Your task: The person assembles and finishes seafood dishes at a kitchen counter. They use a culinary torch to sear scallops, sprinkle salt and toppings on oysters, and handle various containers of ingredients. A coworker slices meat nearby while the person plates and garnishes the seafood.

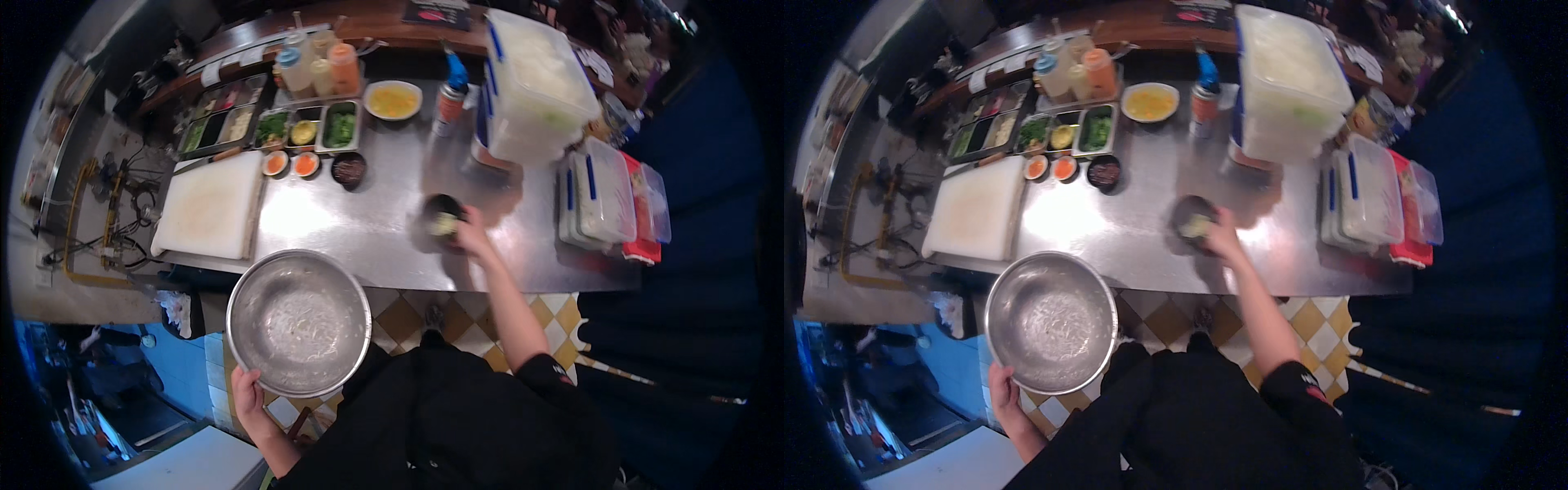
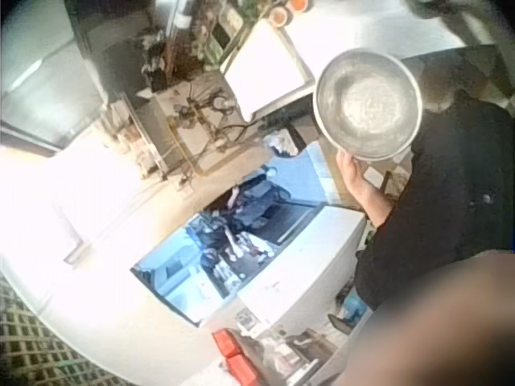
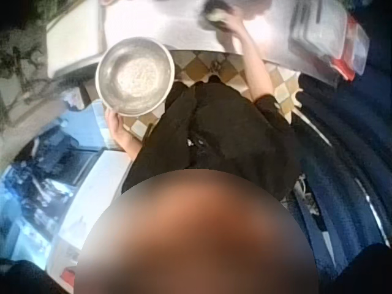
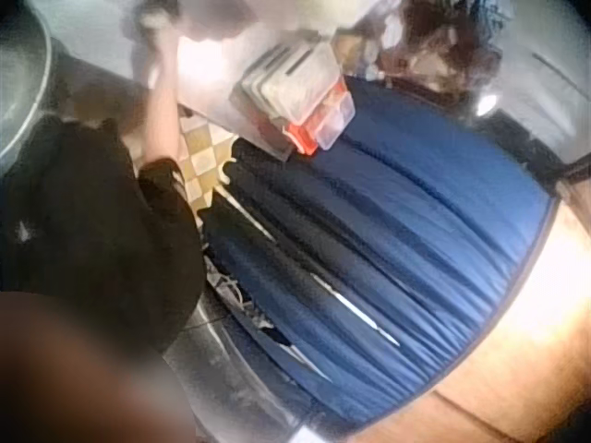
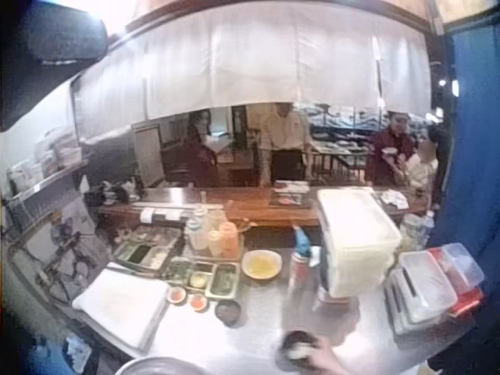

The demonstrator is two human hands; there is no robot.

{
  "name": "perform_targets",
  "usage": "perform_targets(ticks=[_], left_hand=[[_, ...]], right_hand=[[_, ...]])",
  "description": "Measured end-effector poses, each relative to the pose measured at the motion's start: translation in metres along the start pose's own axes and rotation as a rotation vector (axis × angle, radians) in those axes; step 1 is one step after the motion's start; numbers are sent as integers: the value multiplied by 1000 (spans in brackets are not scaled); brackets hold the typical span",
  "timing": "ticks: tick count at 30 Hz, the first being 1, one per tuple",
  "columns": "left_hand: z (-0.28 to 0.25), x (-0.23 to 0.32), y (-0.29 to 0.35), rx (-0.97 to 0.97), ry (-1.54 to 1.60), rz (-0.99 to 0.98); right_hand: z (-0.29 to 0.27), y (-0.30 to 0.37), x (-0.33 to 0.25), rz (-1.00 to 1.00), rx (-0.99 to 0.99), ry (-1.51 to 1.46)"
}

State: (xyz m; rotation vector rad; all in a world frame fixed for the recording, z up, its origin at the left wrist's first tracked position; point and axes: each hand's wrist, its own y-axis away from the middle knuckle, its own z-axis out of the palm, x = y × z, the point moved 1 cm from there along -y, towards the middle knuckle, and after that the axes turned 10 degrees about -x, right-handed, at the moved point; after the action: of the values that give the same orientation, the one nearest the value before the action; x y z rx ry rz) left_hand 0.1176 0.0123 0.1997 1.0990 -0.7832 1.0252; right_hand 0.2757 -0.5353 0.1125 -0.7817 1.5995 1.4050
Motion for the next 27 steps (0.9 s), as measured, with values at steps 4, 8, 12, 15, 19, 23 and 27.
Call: perform_targets(ticks=[4, 8, 12, 15, 19, 23, 27], left_hand=[[36, -4, 7, -24, 10, -36], [85, -28, -7, -101, 29, -22], [162, -57, -79, -283, 91, -126], [215, -92, -129, -368, 129, -235], [263, -122, -172, -405, 27, -230], [275, -90, -180, -52, -637, -107], [359, -35, -125, -119, -605, 339]], right_hand=[[80, -82, 21, -69, -134, -7], [79, -27, -62, -264, 16, 203], [-43, 31, -61, -567, 228, 56], [-156, 92, -41, -588, 624, 128], [-295, 152, 7, -488, 1108, 33], [-383, 163, 31, -377, 1050, -79], [-392, 187, -19, -295, 1126, 381]])
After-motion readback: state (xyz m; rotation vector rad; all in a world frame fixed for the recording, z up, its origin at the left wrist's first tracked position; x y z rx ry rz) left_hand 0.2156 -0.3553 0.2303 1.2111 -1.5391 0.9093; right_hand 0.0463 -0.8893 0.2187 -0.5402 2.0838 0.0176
